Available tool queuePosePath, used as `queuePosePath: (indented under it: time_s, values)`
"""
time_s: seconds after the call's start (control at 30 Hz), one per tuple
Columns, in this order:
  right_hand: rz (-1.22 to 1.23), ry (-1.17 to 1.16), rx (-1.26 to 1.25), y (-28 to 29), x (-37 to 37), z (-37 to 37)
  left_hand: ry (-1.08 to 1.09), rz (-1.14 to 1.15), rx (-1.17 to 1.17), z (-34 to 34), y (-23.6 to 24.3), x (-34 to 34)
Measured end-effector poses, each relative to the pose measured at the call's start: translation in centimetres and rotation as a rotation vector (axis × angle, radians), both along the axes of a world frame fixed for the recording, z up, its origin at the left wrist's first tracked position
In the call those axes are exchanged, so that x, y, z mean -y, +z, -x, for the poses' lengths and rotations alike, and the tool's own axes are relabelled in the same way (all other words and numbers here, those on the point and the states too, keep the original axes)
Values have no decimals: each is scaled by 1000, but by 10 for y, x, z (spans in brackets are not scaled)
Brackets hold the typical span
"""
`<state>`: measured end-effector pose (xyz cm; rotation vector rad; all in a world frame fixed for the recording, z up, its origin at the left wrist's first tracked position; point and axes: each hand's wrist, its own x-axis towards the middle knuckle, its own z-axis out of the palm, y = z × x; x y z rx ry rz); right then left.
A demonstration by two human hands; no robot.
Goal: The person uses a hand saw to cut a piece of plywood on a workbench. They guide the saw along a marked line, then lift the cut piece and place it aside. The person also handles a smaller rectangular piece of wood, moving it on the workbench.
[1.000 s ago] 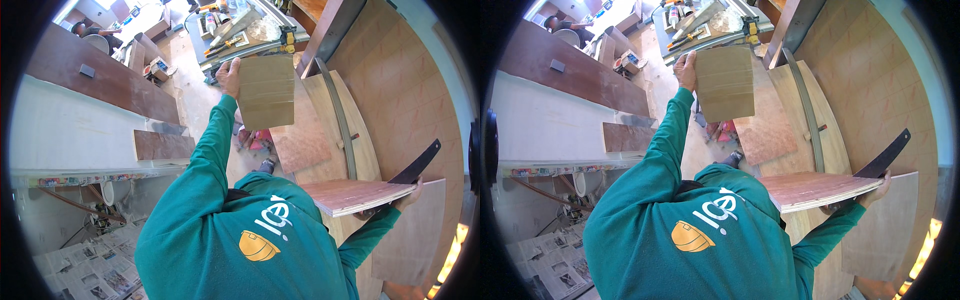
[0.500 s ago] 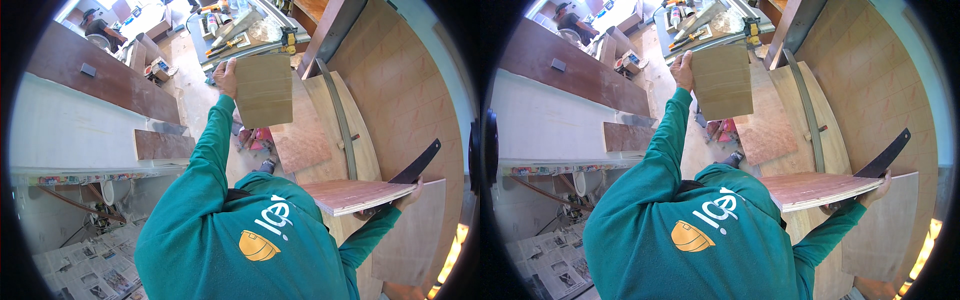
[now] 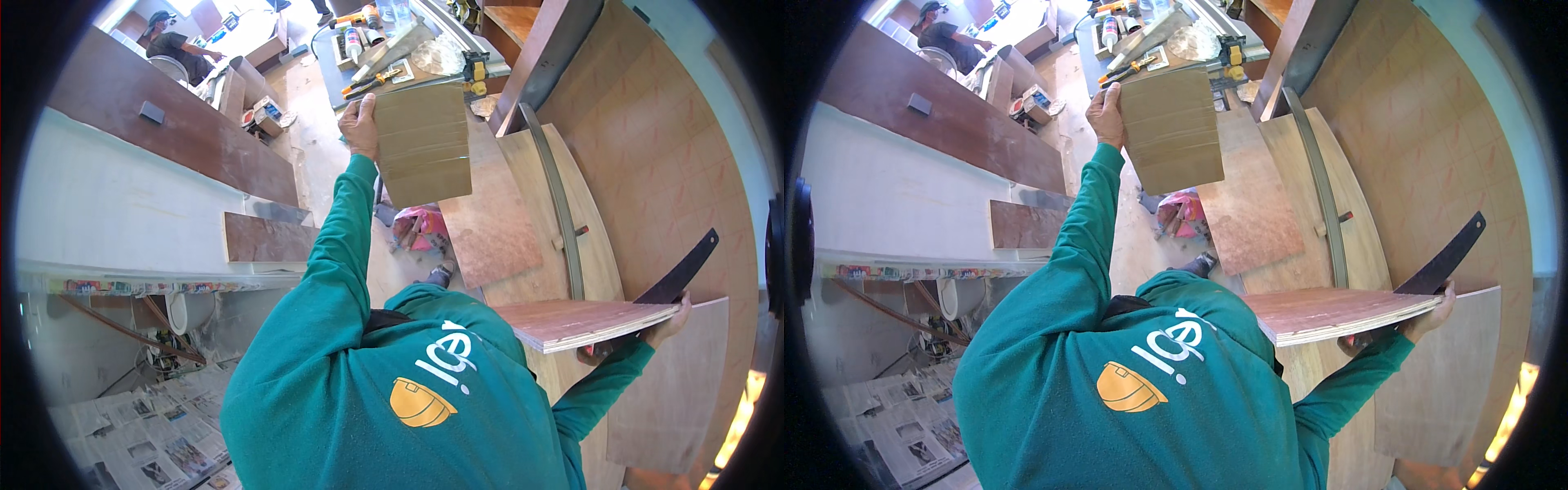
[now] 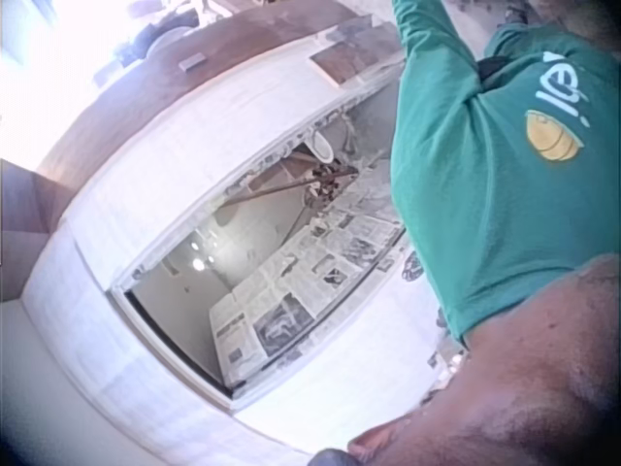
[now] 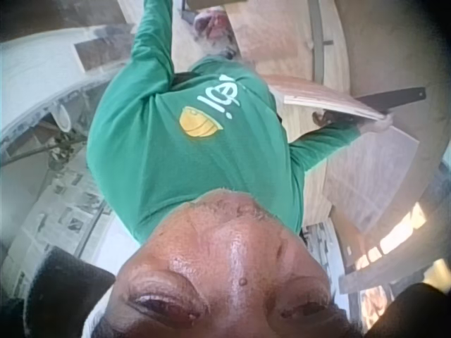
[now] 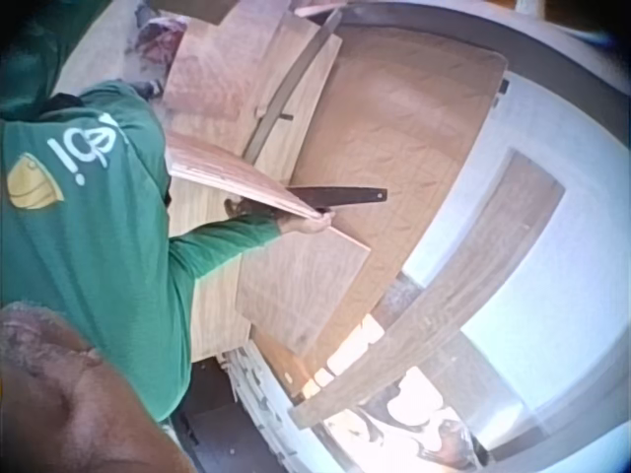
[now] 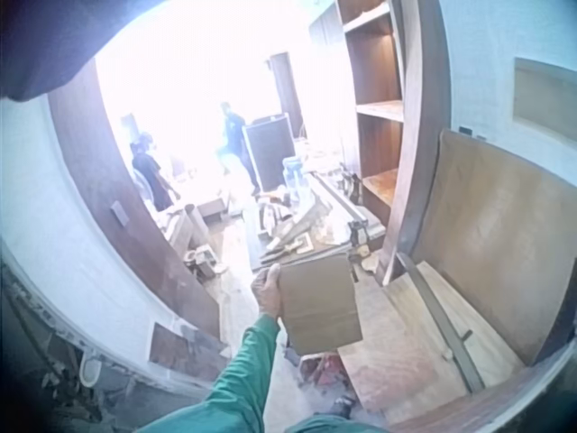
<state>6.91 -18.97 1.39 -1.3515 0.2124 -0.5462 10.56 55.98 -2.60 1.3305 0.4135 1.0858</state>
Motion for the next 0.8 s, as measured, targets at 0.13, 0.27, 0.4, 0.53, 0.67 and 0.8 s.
queuePosePath:
  time_s: [0.13,0.27,0.4,0.53,0.67,0.8]
  values:
    - [-41,18,2,-1,-1,-2,17,-28,-1,1,1,-4]
    - [-86,33,12,0,-6,-5,4,16,5,2,1,-6]
    - [-47,62,-21,-3,2,-2,21,13,-22,2,7,0]
    - [-100,126,7,-3,3,-4,47,-4,-50,0,8,-3]
    - [-97,5,1,17,-35,2,20,-9,-75,2,5,-7]
    - [-61,12,-11,22,-37,4,21,-18,-68,-2,1,-12]
